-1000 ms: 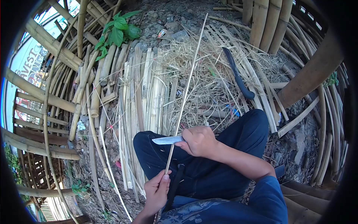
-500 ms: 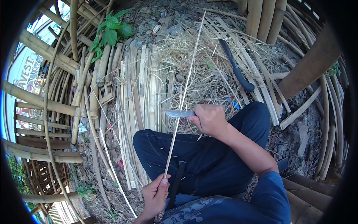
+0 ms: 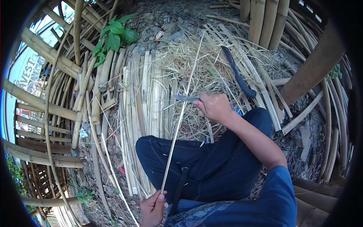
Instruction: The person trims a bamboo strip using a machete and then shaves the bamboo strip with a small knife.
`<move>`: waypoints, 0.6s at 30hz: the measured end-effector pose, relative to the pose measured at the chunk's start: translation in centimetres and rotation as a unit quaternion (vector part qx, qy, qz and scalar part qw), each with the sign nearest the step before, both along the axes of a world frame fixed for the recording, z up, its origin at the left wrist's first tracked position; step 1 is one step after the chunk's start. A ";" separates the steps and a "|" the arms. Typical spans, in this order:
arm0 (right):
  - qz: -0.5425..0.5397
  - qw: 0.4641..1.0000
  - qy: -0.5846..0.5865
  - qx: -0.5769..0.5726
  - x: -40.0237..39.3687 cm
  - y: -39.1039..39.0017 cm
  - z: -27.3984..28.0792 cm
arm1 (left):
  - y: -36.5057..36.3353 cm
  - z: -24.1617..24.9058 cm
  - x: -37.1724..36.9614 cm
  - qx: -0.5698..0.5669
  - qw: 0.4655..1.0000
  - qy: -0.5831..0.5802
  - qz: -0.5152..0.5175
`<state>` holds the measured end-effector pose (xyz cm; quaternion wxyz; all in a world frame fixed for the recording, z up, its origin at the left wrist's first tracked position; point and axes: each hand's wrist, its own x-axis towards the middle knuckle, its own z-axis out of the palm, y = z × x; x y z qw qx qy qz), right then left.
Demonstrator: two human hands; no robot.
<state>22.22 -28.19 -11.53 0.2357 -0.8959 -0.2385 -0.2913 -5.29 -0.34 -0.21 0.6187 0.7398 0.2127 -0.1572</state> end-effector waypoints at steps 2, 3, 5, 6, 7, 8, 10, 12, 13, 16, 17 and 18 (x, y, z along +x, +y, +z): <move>-0.039 0.999 0.018 -0.008 1.0 -0.7 0.0 | 0.6 -0.1 -1.3 0.061 0.998 -0.005 -0.016; -0.040 0.999 0.018 -0.010 2.2 -1.7 0.1 | 0.9 -0.3 -1.9 0.059 0.998 -0.006 -0.017; -0.145 0.984 0.086 0.054 3.7 -3.4 0.0 | 1.6 -0.2 -3.1 0.040 0.998 0.045 0.004; -0.145 0.984 0.086 0.056 3.8 -3.6 -0.1 | 2.2 0.3 -3.4 0.037 0.998 0.035 -0.025; -0.149 0.977 0.115 0.104 3.8 -3.8 -0.1 | 2.6 0.2 -3.3 0.039 0.998 0.037 -0.022; -0.151 0.965 0.148 0.152 3.6 -3.6 0.0 | 2.9 0.1 -3.3 0.052 0.998 0.032 -0.022; -0.107 0.966 0.172 0.159 2.0 -1.9 0.6 | 2.0 0.2 -2.4 0.066 0.997 0.045 -0.008; -0.029 0.964 0.209 0.163 -0.5 0.6 0.8 | 1.2 -0.1 -0.5 0.020 0.999 0.049 0.008; 0.005 0.962 0.220 0.161 -2.1 1.9 0.9 | 1.0 -0.6 0.3 -0.025 0.998 0.052 0.014; 0.103 0.972 0.172 0.125 -6.6 4.9 1.8 | -0.6 -2.6 3.6 -0.061 0.998 0.027 0.005; 0.118 0.973 0.160 0.116 -7.8 5.5 2.0 | -1.3 -3.0 4.8 -0.079 0.997 0.010 -0.002; 0.116 0.974 0.159 0.115 -8.6 5.8 2.1 | -1.8 -3.4 5.8 -0.080 0.997 0.009 -0.004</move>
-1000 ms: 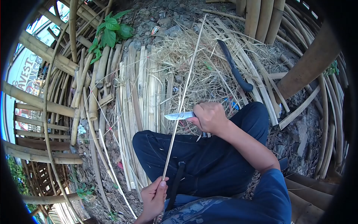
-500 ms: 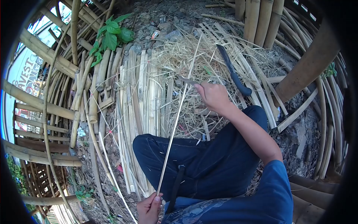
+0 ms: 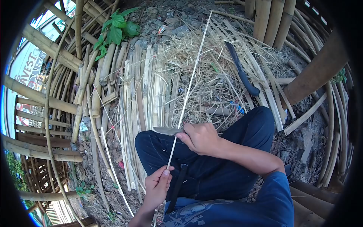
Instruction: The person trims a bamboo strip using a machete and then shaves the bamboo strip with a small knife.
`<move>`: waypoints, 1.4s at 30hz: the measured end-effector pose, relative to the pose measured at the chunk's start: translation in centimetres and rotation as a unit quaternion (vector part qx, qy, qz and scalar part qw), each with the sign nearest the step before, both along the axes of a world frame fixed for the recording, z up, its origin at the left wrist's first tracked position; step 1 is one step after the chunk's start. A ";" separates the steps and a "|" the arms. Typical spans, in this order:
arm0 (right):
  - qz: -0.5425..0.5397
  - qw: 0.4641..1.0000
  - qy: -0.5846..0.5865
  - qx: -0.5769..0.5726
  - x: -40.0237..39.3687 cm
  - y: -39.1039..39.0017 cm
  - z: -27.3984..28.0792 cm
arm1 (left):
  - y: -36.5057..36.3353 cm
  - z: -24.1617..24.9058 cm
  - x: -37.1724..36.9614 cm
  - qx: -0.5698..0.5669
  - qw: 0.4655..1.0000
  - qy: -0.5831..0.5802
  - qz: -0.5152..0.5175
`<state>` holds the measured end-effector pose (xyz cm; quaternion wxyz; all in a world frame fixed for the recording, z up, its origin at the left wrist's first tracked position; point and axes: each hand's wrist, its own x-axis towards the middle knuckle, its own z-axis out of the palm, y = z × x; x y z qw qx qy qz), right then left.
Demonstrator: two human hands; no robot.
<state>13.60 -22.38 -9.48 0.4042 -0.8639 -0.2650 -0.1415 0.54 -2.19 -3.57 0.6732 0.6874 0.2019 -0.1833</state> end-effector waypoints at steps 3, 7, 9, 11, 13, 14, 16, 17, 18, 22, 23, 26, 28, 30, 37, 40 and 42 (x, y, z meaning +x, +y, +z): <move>0.013 0.998 -0.066 -0.009 -1.1 0.3 0.2 | -1.3 -0.3 1.9 -0.017 1.000 -0.017 -0.009; 0.016 0.994 -0.110 -0.018 -0.5 -0.1 -0.1 | -2.0 0.0 2.4 -0.016 0.999 -0.031 -0.010; 0.014 0.991 -0.130 -0.010 0.0 -0.3 -0.5 | -2.0 0.0 2.3 -0.009 0.999 -0.035 -0.009; 0.008 0.985 -0.169 -0.037 0.3 -0.6 -0.8 | -2.0 0.2 2.0 0.018 0.998 -0.051 -0.012; 0.006 0.983 -0.180 -0.037 0.5 -0.7 -0.8 | -2.1 0.5 2.0 0.020 0.999 -0.045 -0.011; 0.004 0.981 -0.192 -0.040 0.6 -0.8 -0.8 | -2.1 0.7 1.9 0.020 0.999 -0.041 -0.010; 0.003 0.979 -0.201 -0.046 0.9 -1.2 -0.9 | -1.8 1.0 1.7 0.016 0.999 -0.031 -0.010; 0.001 0.976 -0.209 -0.053 1.0 -1.3 -1.0 | -1.7 1.2 1.6 0.010 1.000 -0.023 -0.010; 0.001 0.976 -0.210 -0.053 0.9 -1.4 -1.0 | -1.7 1.3 1.4 0.010 1.000 -0.023 -0.010; -0.004 0.973 -0.223 -0.060 1.5 -1.6 -1.4 | -1.4 1.5 0.6 0.014 1.000 -0.014 -0.010; -0.013 0.972 -0.228 -0.061 1.7 -1.7 -1.5 | -1.3 1.5 0.4 0.003 1.000 -0.004 -0.004; -0.003 0.966 -0.247 -0.071 1.9 -1.9 -0.9 | -1.5 1.7 -0.4 0.033 0.999 -0.010 -0.004; -0.070 0.981 -0.165 -0.068 3.0 -2.7 -1.6 | -0.9 1.6 -1.6 0.031 0.999 0.005 0.000; -0.146 0.983 -0.093 -0.061 5.2 -4.6 -2.4 | 0.1 1.6 -2.9 0.031 0.999 0.019 -0.001; -0.149 0.976 -0.108 -0.113 6.6 -5.5 -2.6 | 1.6 2.4 -5.7 0.085 0.996 0.019 -0.011; -0.151 0.972 -0.125 -0.132 6.9 -5.4 -2.4 | 2.0 2.7 -6.3 0.059 0.998 0.029 0.006; -0.161 0.970 -0.123 -0.136 6.9 -5.5 -2.6 | 2.2 2.9 -6.8 0.058 0.997 0.050 0.020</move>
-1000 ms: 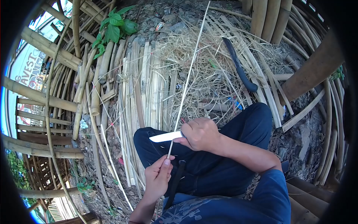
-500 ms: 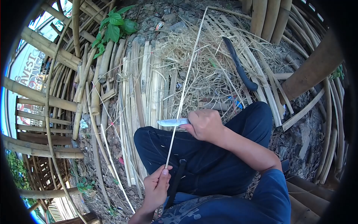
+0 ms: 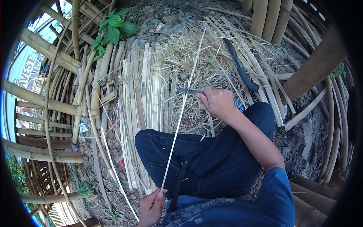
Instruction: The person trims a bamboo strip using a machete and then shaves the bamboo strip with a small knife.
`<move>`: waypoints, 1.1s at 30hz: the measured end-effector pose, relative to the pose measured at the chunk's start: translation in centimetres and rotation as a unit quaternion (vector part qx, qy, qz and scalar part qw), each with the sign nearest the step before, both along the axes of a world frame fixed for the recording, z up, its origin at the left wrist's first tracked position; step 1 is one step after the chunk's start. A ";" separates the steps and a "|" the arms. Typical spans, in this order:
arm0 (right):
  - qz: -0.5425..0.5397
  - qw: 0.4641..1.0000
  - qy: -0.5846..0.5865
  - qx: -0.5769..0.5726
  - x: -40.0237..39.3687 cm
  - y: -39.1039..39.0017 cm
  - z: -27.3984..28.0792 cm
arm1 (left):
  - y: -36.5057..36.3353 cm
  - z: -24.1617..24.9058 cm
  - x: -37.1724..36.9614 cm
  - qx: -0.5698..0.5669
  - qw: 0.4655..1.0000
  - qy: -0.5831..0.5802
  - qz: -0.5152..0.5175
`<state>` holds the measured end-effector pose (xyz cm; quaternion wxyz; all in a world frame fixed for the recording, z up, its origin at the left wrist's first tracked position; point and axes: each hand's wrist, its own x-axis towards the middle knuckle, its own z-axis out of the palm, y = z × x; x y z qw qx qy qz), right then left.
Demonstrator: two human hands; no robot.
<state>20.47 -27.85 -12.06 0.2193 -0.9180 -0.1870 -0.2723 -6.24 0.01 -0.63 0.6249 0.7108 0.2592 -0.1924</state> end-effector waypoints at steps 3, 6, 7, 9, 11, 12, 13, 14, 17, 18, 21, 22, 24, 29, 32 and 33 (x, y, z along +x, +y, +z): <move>0.011 1.000 -0.021 -0.007 0.5 -0.4 -0.3 | 0.8 0.3 -0.8 -0.003 1.000 0.012 -0.009; -0.059 0.998 0.035 -0.005 1.8 -1.5 -0.6 | 0.3 1.7 -1.6 0.081 0.996 0.030 -0.014; -0.113 0.990 0.077 0.034 2.6 -2.9 -0.4 | 0.8 1.7 -2.4 0.083 0.996 0.030 -0.016; -0.170 0.976 0.117 0.072 3.0 -3.6 -0.1 | 1.7 2.2 -3.4 0.056 0.998 0.029 -0.024; -0.153 0.973 0.152 0.076 2.6 -3.0 0.0 | 2.2 2.0 -3.5 0.071 0.996 0.052 -0.029; -0.149 0.974 0.151 0.076 2.4 -2.6 0.2 | 2.4 1.6 -3.3 0.073 0.996 0.051 -0.022; -0.140 0.963 0.174 0.153 2.1 -2.2 0.6 | 2.6 1.1 -3.2 0.076 0.996 0.051 -0.012; -0.131 0.944 0.197 0.229 1.7 -1.6 0.9 | 3.2 0.4 -3.0 -0.002 0.999 0.037 -0.007; -0.018 0.928 0.264 0.264 -1.9 1.0 1.8 | 2.8 -1.3 -0.5 -0.092 0.995 0.013 -0.025; 0.042 0.935 0.250 0.247 -3.4 2.0 2.2 | 2.1 -1.7 0.9 -0.094 0.995 0.011 -0.023; 0.188 0.952 0.143 0.193 -7.3 5.2 1.9 | -0.4 -2.5 5.1 -0.135 0.989 0.004 -0.063; 0.210 0.954 0.117 0.181 -8.1 5.8 2.0 | -1.0 -2.8 6.3 -0.146 0.987 -0.004 -0.065; 0.221 0.963 0.065 0.139 -8.8 6.2 2.8 | -2.5 -2.7 8.3 -0.158 0.985 -0.016 -0.071; 0.210 0.971 -0.009 0.110 -8.4 5.5 2.5 | -4.3 -2.4 10.6 -0.144 0.986 -0.046 -0.069; 0.194 0.976 -0.045 0.084 -7.9 5.2 2.0 | -4.9 -2.7 10.5 -0.095 0.990 -0.076 -0.071; 0.193 0.976 -0.043 0.086 -7.8 5.2 1.9 | -5.1 -2.7 10.5 -0.094 0.990 -0.073 -0.071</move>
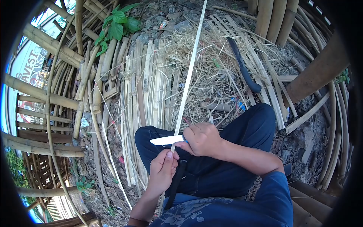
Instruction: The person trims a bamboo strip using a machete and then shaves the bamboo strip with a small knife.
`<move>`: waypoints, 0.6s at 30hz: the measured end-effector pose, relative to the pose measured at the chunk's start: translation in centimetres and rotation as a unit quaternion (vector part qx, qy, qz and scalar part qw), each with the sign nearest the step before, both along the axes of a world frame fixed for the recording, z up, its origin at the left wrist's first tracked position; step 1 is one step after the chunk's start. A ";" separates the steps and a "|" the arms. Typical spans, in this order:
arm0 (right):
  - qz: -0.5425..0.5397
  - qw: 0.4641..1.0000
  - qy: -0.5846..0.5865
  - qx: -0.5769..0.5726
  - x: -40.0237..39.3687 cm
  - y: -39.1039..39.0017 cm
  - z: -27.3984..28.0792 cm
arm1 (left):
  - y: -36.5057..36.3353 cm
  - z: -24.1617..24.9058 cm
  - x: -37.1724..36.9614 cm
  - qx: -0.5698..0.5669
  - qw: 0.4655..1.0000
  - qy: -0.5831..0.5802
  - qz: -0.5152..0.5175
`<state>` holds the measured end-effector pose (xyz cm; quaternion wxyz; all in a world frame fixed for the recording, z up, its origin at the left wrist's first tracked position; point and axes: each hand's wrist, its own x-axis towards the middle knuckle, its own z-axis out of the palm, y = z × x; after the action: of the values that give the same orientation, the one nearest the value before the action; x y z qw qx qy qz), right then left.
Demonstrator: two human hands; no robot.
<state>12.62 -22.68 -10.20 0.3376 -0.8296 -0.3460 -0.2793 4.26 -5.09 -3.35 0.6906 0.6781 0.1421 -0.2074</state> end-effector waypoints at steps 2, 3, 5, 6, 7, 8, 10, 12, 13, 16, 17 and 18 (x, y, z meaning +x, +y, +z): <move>-0.016 1.000 -0.013 -0.006 0.2 -0.1 0.1 | -0.3 0.3 -0.1 0.051 0.999 -0.018 0.006; -0.016 1.000 -0.011 -0.004 0.2 -0.1 0.0 | -0.3 0.5 -0.2 0.053 0.998 -0.016 0.006; -0.023 0.999 -0.021 -0.020 0.5 -0.3 0.1 | -0.4 0.8 -0.1 0.061 0.998 -0.017 0.004; -0.024 0.999 -0.020 -0.019 0.6 -0.4 0.1 | -0.4 0.8 -0.1 0.063 0.998 -0.016 0.003; -0.023 0.999 -0.031 -0.013 0.7 -0.5 0.1 | -0.3 0.9 -0.1 0.050 0.999 -0.017 -0.001; -0.023 0.999 -0.042 -0.008 0.8 -0.6 0.2 | -0.4 0.9 -0.1 0.037 0.999 -0.018 -0.005; -0.026 0.998 -0.049 -0.007 1.0 -0.7 0.1 | -0.4 1.2 -0.1 0.023 1.000 -0.006 -0.004; -0.028 0.998 -0.058 -0.005 1.1 -0.8 0.1 | -0.4 1.5 -0.2 0.008 1.000 0.006 -0.003; -0.023 0.998 -0.053 -0.008 1.2 -1.0 0.0 | -0.4 1.7 -0.3 -0.002 1.000 0.020 0.000; -0.035 0.998 -0.040 -0.014 1.9 -1.8 -0.2 | -0.1 2.1 -0.8 -0.022 0.998 0.055 0.005; -0.053 0.998 -0.031 -0.020 2.3 -2.1 -0.2 | 0.0 2.2 -1.0 -0.033 0.997 0.074 0.006; -0.054 0.998 -0.031 -0.020 2.4 -2.2 -0.3 | 0.0 2.1 -1.2 -0.033 0.997 0.074 0.005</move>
<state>14.99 -24.85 -10.51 0.2940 -0.8448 -0.3164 -0.3159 3.10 -5.08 -1.22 0.7013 0.6369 0.1891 -0.2584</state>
